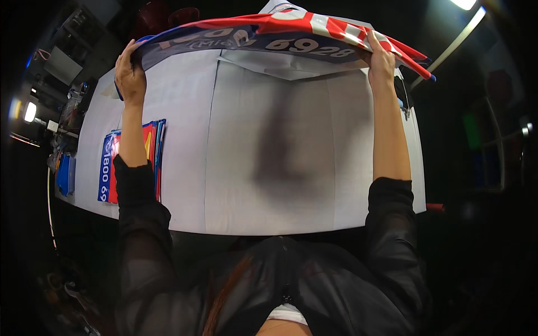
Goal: The person unfolds printed banners one by one and spreads them flat across the table by hand.
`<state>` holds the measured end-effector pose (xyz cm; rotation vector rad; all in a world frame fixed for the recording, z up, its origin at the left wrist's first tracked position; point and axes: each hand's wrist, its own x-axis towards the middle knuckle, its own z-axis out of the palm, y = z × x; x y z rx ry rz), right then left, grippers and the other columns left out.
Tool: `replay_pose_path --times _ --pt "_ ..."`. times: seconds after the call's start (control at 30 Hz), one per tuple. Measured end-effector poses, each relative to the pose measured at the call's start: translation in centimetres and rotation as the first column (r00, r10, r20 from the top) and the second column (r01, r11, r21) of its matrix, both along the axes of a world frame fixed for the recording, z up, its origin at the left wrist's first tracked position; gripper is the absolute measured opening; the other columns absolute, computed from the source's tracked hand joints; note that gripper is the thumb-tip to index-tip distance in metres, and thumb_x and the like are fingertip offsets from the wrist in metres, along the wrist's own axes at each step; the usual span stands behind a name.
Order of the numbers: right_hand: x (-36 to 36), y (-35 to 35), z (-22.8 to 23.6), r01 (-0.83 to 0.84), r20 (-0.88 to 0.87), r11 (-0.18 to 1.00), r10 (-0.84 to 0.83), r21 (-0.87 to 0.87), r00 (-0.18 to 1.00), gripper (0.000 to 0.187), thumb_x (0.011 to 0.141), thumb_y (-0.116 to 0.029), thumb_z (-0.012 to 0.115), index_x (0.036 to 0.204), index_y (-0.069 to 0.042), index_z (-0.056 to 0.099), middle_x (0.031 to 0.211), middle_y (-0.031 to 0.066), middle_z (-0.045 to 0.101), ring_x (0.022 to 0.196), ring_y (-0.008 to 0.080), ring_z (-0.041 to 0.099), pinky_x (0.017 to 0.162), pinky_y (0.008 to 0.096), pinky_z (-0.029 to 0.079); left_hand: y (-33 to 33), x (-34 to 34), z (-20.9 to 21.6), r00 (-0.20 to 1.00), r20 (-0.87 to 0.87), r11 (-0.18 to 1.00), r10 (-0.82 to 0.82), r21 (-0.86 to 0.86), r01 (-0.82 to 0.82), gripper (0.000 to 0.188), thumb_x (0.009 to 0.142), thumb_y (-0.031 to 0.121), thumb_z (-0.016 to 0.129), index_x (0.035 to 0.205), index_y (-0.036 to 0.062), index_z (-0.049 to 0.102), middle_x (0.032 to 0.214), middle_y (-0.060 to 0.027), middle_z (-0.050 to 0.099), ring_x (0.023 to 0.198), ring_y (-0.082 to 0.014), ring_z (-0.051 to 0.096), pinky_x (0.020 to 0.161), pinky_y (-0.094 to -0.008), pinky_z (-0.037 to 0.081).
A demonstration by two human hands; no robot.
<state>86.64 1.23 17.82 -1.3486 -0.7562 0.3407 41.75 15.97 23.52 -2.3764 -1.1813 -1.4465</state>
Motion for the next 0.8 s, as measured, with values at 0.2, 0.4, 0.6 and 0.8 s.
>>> replay_pose_path --times 0.2,0.4,0.6,0.8 --pt "-3.0 -21.1 -18.8 -0.400 -0.357 0.273 0.193 -0.875 0.914 0.028 0.082 -0.023 0.050 0.083 0.005 0.050 0.059 0.0156 0.059 0.041 0.0218 0.056 0.035 0.0277 0.042 -15.4 -6.1 -16.5 0.552 -0.313 0.352 -0.773 -0.935 -0.039 0.025 0.080 0.021 0.048 0.101 0.0081 0.056 0.093 -0.0143 0.059 0.086 -0.0322 0.055 0.076 -0.0383 0.043" --pt "-7.1 -30.8 -12.3 -0.652 -0.818 -0.547 0.116 -0.526 0.563 0.061 0.083 -0.051 0.043 0.096 0.007 0.055 0.080 0.0194 0.063 0.070 0.0265 0.064 0.059 0.0310 0.052 -19.7 -6.6 -16.9 0.405 -0.141 0.001 -0.903 -0.945 -0.326 0.032 0.081 0.029 0.052 0.103 0.0069 0.057 0.096 -0.0126 0.060 0.087 -0.0278 0.057 0.077 -0.0322 0.044" --pt "1.1 -21.8 -7.8 -0.497 -0.620 -0.381 0.579 -0.780 0.529 0.045 0.083 -0.038 0.053 0.098 0.004 0.055 0.080 0.0146 0.064 0.072 0.0201 0.064 0.058 0.0272 0.051 -17.3 -1.0 -17.3 0.552 -0.124 0.026 -0.825 -0.983 -0.182 0.049 0.077 0.038 0.059 0.108 0.0014 0.053 0.102 -0.0148 0.058 0.096 -0.0259 0.055 0.082 -0.0312 0.043" --pt "10.0 -8.4 -10.1 -0.154 -0.027 0.041 0.909 -0.987 0.416 0.032 0.079 -0.027 0.058 0.093 0.002 0.060 0.080 0.0154 0.063 0.072 0.0222 0.062 0.063 0.0302 0.048 -16.1 9.2 -17.4 0.862 -0.264 0.312 -0.432 -0.941 -0.132 0.032 0.083 0.023 0.050 0.104 -0.0005 0.054 0.105 -0.0152 0.057 0.100 -0.0273 0.052 0.086 -0.0329 0.040"
